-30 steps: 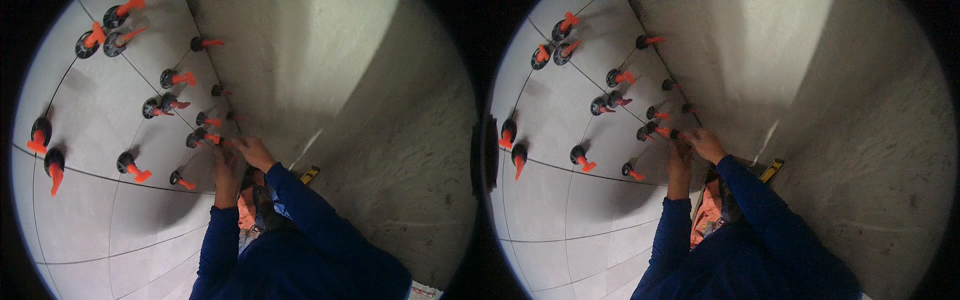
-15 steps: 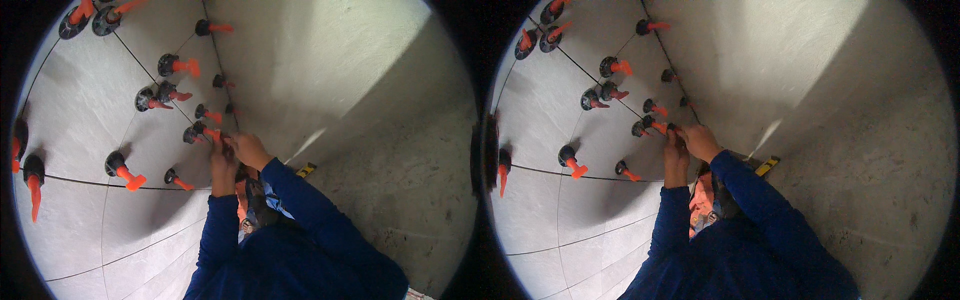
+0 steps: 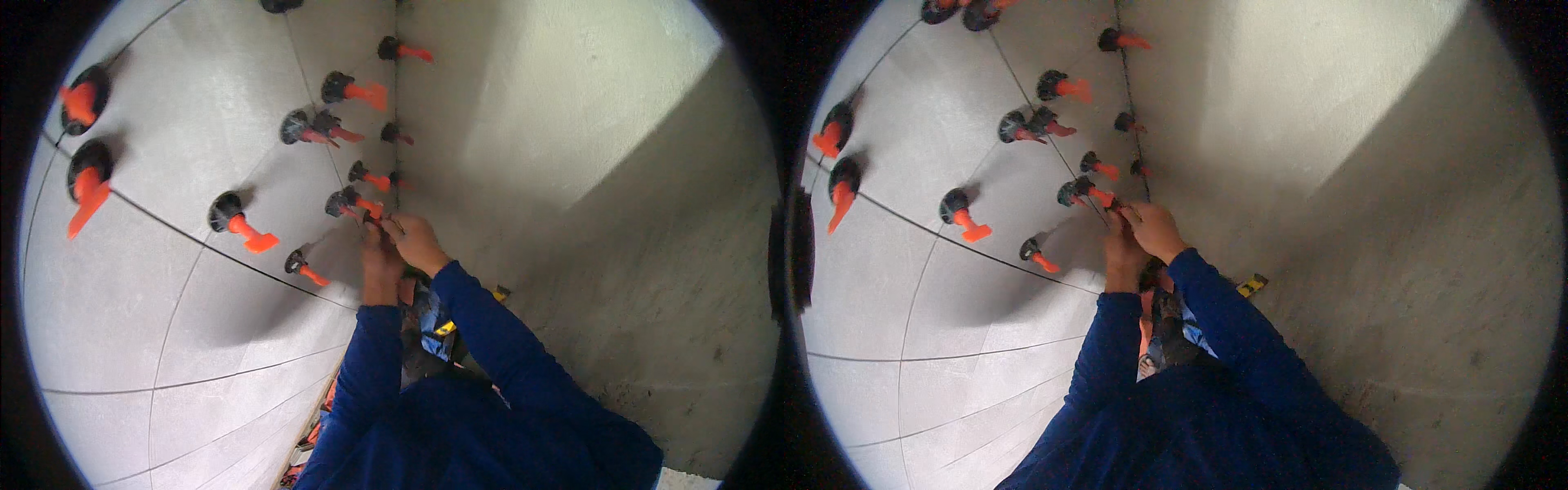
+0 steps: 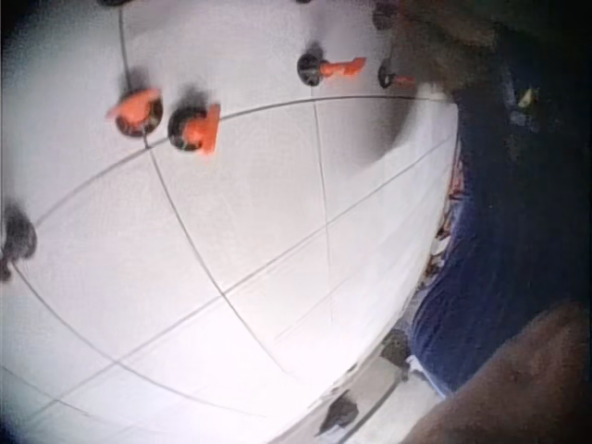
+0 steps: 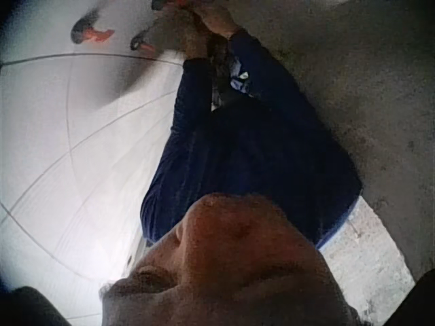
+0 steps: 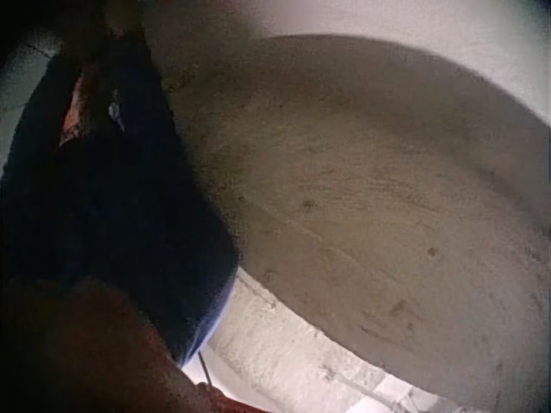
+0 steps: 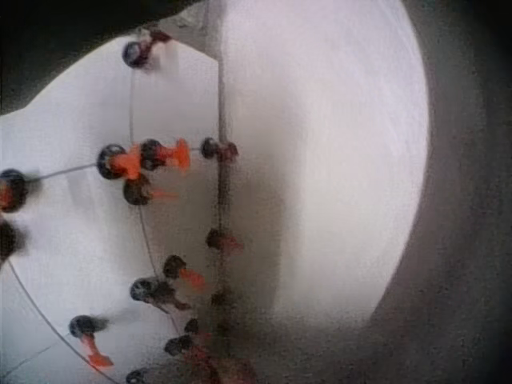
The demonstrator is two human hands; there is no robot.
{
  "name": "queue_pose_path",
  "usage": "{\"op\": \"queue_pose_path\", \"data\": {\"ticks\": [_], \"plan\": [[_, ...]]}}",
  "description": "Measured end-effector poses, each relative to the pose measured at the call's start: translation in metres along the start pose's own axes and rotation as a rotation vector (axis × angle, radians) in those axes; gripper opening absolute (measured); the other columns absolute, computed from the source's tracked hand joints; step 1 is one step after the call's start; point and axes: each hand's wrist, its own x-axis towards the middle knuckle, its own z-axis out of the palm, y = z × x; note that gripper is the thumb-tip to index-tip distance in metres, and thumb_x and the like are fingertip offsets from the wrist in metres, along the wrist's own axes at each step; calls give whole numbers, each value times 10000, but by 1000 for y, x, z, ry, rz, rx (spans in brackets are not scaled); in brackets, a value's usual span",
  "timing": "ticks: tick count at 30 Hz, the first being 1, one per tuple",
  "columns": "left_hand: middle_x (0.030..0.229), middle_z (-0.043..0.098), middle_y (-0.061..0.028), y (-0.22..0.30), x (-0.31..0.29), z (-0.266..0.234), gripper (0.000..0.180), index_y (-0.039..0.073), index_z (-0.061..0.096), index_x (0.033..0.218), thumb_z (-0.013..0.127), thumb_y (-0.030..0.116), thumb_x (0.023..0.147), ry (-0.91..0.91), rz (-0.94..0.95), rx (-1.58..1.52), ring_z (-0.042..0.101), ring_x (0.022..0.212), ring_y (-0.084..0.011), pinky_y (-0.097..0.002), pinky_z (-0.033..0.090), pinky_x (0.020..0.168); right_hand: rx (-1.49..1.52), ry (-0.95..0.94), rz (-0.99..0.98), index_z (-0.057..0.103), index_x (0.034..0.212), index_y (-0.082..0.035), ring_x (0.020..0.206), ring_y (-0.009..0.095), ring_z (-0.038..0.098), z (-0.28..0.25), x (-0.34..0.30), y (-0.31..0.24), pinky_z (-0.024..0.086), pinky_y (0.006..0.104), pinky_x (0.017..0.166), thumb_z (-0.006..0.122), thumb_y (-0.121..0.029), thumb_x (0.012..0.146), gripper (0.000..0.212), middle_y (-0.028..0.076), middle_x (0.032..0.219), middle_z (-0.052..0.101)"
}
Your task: The person installs wall tiles by hand, using tile leveling clips and wedges to maintain even spacing. They repeatedly insert and tighten the leveling system at multiple points along the tile edges.
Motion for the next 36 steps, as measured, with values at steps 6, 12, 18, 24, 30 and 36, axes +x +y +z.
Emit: {"op": "queue_pose_path", "data": {"ticks": [6, 12, 18, 24, 30, 36], "plan": [[1046, 647, -18, 6, 0, 12, 320, 93, 649, 1168, 623, 359, 994, 372, 94, 278, 574, 946, -159, -349, 455, 914, 311, -105, 161, 714, 960, 37, 698, 232, 671, -10, 1, -4, 507, 384, 655, 644, -352, 969, 395, 159, 761, 705], [879, 642, -15, 20, -5, 62, 313, 91, 630, 1047, 566, 395, 1014, 488, 63, 632, 593, 751, -145, -311, 461, 637, 591, -117, 317, 731, 1032, 38, 709, 150, 639, -11, -10, -4, 501, 337, 640, 653, -354, 970, 404, 88, 827, 723], [939, 704, -63, 18, 2, 22, 334, 53, 633, 1086, 579, 366, 983, 224, 190, 1100, 676, 853, -236, -347, 516, 708, 712, -84, 388, 726, 936, -5, 680, 114, 612, -2, -5, 2, 480, 300, 598, 660, -338, 963, 341, 56, 796, 698], [1378, 593, -150, 38, -73, -88, 414, 82, 566, 1357, 515, 285, 1001, -130, 11, 2126, 547, 1310, -256, -384, 470, 1033, 962, -115, 541, 689, 894, -68, 599, 88, 552, 1, -3, 5, 378, 272, 485, 682, -349, 951, 287, 7, 736, 647], [1475, 511, -105, 70, -200, -207, 463, 53, 435, 1464, 452, 216, 1031, 79, -213, 1283, 502, 1337, -263, -431, 421, 1100, 715, -228, 402, 683, 808, -49, 611, 109, 562, -4, 1, 13, 424, 292, 543, 744, -288, 862, 253, 16, 727, 637], [1444, 546, -100, 141, -360, -260, 456, 39, 466, 1449, 385, 234, 1046, 927, -147, 585, 562, 1282, -230, -402, 483, 995, 510, -107, 243, 673, 762, -22, 637, 142, 579, 3, 9, 9, 457, 324, 622, 682, -247, 853, 242, 22, 687, 627]]}}
